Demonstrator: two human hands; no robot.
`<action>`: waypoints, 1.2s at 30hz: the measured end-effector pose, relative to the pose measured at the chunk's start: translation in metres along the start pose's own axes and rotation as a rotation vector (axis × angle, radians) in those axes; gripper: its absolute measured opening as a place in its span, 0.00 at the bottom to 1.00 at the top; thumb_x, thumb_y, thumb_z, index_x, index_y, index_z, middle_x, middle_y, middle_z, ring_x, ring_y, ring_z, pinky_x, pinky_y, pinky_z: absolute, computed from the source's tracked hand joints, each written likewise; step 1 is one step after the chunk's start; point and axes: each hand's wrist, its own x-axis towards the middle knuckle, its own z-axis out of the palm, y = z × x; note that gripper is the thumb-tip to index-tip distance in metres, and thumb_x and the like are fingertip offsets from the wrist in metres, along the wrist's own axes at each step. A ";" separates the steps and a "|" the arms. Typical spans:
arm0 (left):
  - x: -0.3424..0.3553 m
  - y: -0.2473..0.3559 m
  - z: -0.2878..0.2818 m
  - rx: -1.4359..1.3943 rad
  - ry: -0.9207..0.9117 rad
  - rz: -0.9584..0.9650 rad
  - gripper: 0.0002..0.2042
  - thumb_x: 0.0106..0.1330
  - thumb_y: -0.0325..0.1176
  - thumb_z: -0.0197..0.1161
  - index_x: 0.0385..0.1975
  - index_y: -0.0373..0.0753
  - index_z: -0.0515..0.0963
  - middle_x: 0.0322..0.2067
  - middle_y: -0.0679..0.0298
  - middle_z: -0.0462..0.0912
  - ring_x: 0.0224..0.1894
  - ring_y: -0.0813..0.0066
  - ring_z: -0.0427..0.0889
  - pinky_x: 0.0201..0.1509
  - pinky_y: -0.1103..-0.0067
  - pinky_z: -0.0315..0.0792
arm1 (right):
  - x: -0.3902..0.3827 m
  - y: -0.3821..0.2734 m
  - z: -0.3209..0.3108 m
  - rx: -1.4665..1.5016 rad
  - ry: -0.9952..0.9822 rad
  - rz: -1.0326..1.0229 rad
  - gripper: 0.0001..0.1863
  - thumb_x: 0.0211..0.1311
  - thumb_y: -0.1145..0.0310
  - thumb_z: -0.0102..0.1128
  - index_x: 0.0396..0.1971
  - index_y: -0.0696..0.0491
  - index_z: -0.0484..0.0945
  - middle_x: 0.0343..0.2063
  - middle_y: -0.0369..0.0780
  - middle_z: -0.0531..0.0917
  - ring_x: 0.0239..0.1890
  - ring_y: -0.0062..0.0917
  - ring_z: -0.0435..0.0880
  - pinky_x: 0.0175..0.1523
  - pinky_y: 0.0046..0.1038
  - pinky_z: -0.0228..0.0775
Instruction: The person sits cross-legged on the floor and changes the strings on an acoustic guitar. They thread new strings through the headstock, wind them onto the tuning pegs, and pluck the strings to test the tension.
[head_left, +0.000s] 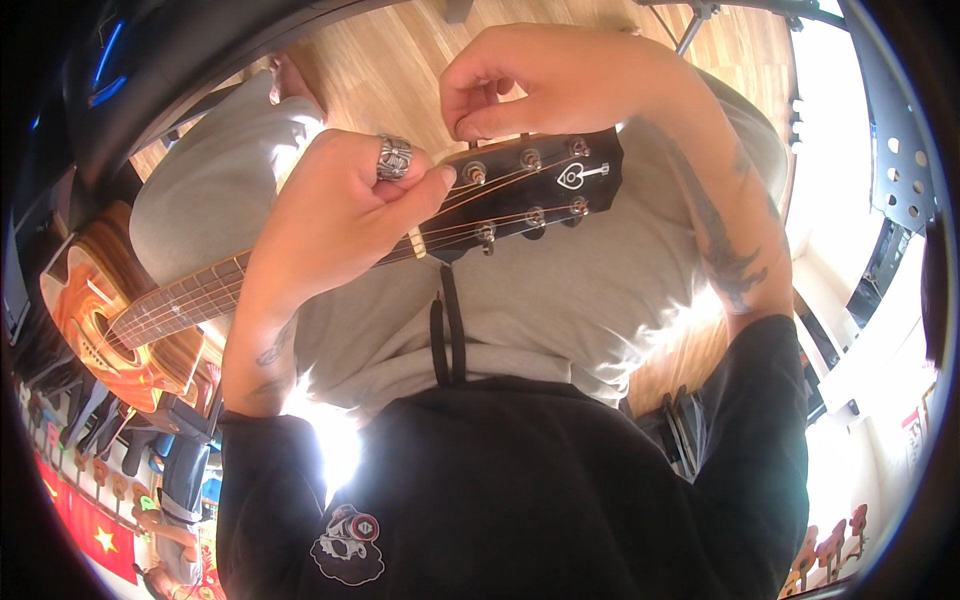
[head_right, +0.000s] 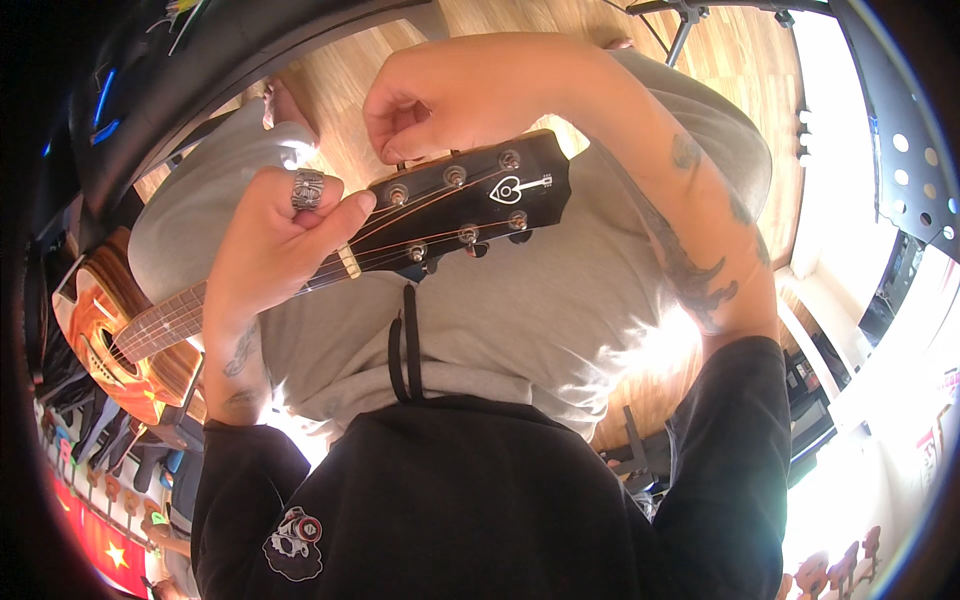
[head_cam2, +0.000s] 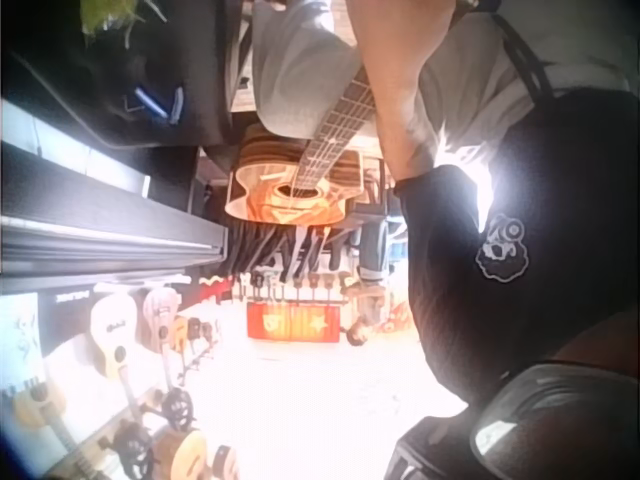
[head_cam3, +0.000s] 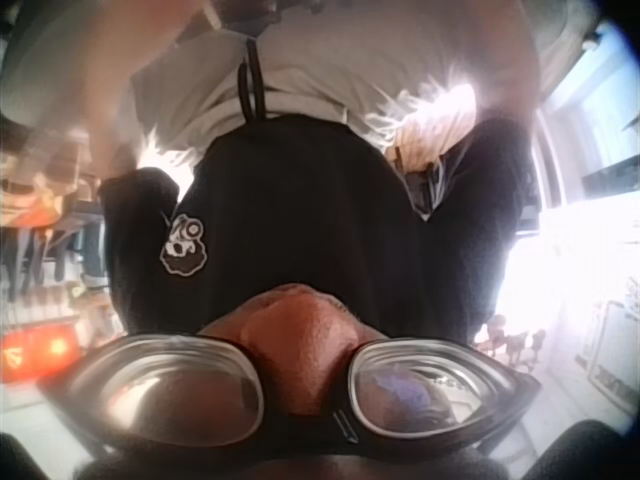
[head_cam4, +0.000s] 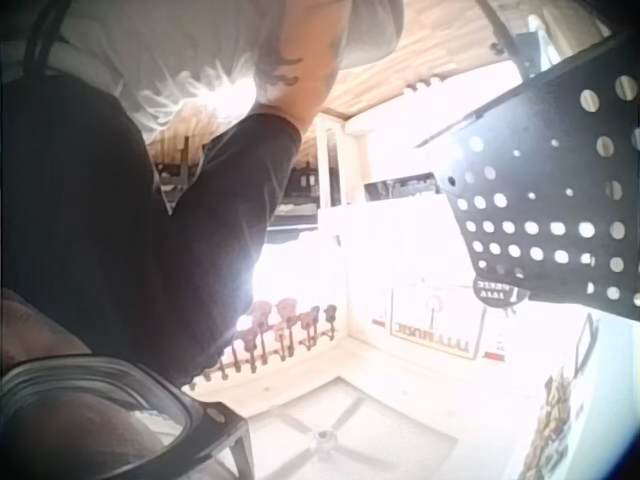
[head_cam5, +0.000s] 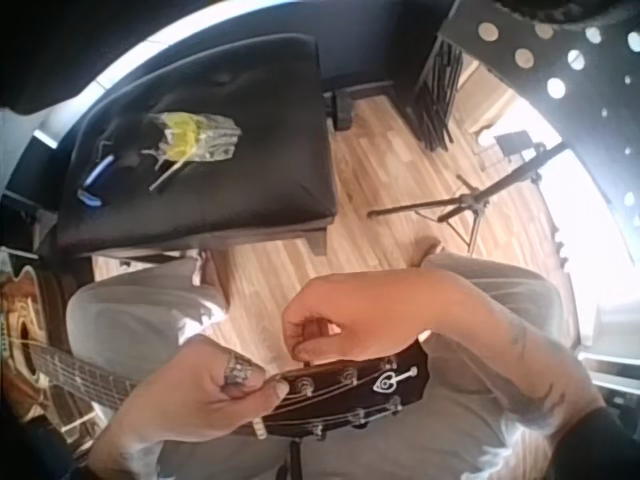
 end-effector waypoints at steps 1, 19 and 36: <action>-0.001 0.001 0.000 -0.012 -0.003 -0.016 0.25 0.69 0.30 0.68 0.13 0.40 0.59 0.13 0.78 0.54 0.19 0.88 0.52 0.21 0.78 0.46 | -0.001 0.003 -0.002 -0.003 -0.009 -0.086 0.08 0.70 0.65 0.62 0.38 0.54 0.82 0.34 0.33 0.84 0.41 0.21 0.81 0.52 0.29 0.72; 0.000 0.002 -0.001 -0.031 -0.004 0.006 0.26 0.69 0.30 0.68 0.13 0.40 0.58 0.14 0.77 0.54 0.20 0.88 0.52 0.21 0.77 0.46 | 0.004 0.006 0.004 0.004 0.036 -0.164 0.13 0.64 0.75 0.60 0.48 0.55 0.81 0.35 0.34 0.82 0.38 0.22 0.79 0.51 0.29 0.71; 0.006 -0.003 -0.001 0.014 0.027 0.122 0.13 0.65 0.30 0.67 0.48 0.43 0.75 0.13 0.77 0.59 0.17 0.88 0.58 0.23 0.79 0.52 | 0.016 0.005 0.013 -0.023 0.071 0.131 0.12 0.69 0.60 0.59 0.39 0.55 0.80 0.30 0.34 0.80 0.34 0.19 0.76 0.42 0.26 0.69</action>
